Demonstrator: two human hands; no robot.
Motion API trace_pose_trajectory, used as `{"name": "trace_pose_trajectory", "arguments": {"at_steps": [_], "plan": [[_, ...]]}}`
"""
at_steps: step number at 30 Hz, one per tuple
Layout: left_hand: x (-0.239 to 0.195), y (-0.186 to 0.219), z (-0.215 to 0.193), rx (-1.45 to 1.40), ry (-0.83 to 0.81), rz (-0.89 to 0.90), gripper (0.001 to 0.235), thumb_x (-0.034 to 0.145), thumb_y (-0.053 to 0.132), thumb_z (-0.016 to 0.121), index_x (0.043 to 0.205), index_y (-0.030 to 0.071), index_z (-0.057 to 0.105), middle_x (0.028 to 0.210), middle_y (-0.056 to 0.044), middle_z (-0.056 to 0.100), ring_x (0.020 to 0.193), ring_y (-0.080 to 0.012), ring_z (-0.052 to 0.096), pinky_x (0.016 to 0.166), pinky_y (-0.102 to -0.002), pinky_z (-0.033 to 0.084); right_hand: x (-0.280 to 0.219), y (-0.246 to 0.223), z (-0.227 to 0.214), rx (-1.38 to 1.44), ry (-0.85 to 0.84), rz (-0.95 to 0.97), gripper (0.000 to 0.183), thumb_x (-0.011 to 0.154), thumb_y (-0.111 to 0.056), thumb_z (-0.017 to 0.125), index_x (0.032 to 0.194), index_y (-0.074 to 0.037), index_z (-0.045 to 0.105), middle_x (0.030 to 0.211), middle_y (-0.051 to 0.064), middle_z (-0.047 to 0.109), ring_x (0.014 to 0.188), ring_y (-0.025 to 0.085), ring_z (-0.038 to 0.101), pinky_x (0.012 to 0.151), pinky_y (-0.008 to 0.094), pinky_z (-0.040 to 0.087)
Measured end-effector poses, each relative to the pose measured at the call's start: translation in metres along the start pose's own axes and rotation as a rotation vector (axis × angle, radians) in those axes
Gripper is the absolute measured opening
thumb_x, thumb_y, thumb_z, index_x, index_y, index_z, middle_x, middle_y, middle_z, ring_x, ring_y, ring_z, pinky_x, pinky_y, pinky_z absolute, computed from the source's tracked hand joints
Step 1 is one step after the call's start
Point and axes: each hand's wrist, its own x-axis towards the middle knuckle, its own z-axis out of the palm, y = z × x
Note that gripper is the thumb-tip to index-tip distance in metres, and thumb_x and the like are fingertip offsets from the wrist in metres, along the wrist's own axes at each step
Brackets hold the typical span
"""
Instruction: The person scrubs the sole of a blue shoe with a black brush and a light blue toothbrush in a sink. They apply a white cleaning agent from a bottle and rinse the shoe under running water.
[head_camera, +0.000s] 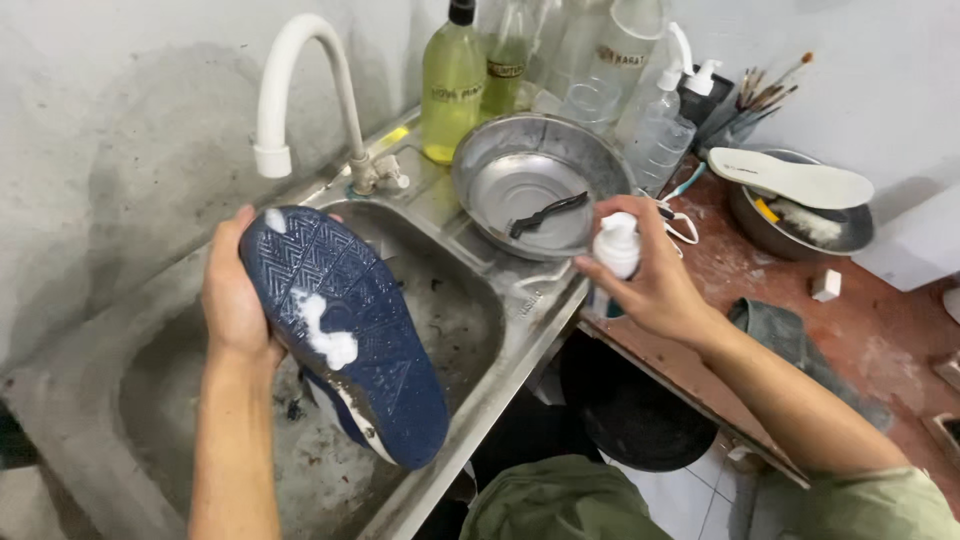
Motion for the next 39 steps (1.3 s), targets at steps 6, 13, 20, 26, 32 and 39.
{"name": "trace_pose_trajectory", "arguments": {"at_steps": [6,13,20,26,32,39], "plan": [[0.002,-0.003,0.0,-0.035,-0.007,-0.009,0.038,0.103,0.043,0.082,0.079,0.015,0.073,0.071,-0.013,0.078,0.055,-0.0235,0.083,0.044,-0.027,0.066,-0.045,0.118,-0.046,-0.184,0.223,0.392,0.069,0.104,-0.024,0.096,0.161,-0.013,0.059,0.123,0.034,0.074,0.112,0.061,0.071,0.101,0.067,0.048],[0.048,-0.025,-0.048,-0.031,-0.209,-0.053,0.061,0.115,0.046,0.051,0.108,-0.006,0.083,0.105,-0.027,0.088,0.087,-0.0349,0.084,0.08,-0.042,0.069,-0.051,0.139,-0.077,-0.225,0.266,0.172,0.057,0.113,-0.01,0.092,0.154,-0.005,0.052,0.123,0.013,0.068,0.108,0.025,0.067,0.103,0.043,0.051],[0.038,-0.017,-0.045,-0.021,-0.156,-0.07,0.058,0.117,0.042,0.05,0.105,-0.004,0.083,0.105,-0.027,0.089,0.087,-0.035,0.084,0.083,-0.045,0.069,0.042,0.028,-0.053,-0.622,0.057,-0.28,0.039,0.11,-0.013,0.095,0.141,0.001,0.075,0.14,0.022,0.071,0.132,0.045,0.066,0.115,0.057,0.05],[0.019,-0.01,-0.022,-0.096,0.036,-0.059,0.038,0.1,0.044,0.084,0.084,0.01,0.079,0.073,-0.017,0.082,0.06,-0.0264,0.085,0.046,-0.03,0.066,0.141,0.057,0.053,-0.763,-0.612,-0.121,0.042,0.1,-0.015,0.086,0.141,-0.012,0.079,0.137,0.011,0.082,0.135,0.037,0.076,0.111,0.052,0.065],[0.05,-0.028,-0.045,-0.1,0.053,-0.075,0.039,0.099,0.045,0.087,0.087,0.008,0.08,0.075,-0.018,0.082,0.062,-0.0268,0.085,0.048,-0.032,0.067,0.169,0.088,0.08,-0.713,-0.82,-0.014,0.029,0.101,-0.021,0.082,0.129,-0.012,0.087,0.124,0.016,0.091,0.119,0.045,0.086,0.101,0.058,0.068],[0.068,-0.035,-0.06,-0.088,0.019,-0.096,0.042,0.1,0.049,0.084,0.087,0.01,0.081,0.075,-0.016,0.082,0.061,-0.0259,0.085,0.047,-0.031,0.066,0.169,0.102,0.085,-0.561,-0.918,0.071,0.036,0.097,-0.017,0.082,0.132,-0.007,0.086,0.131,0.025,0.089,0.129,0.053,0.082,0.109,0.065,0.064]]}}
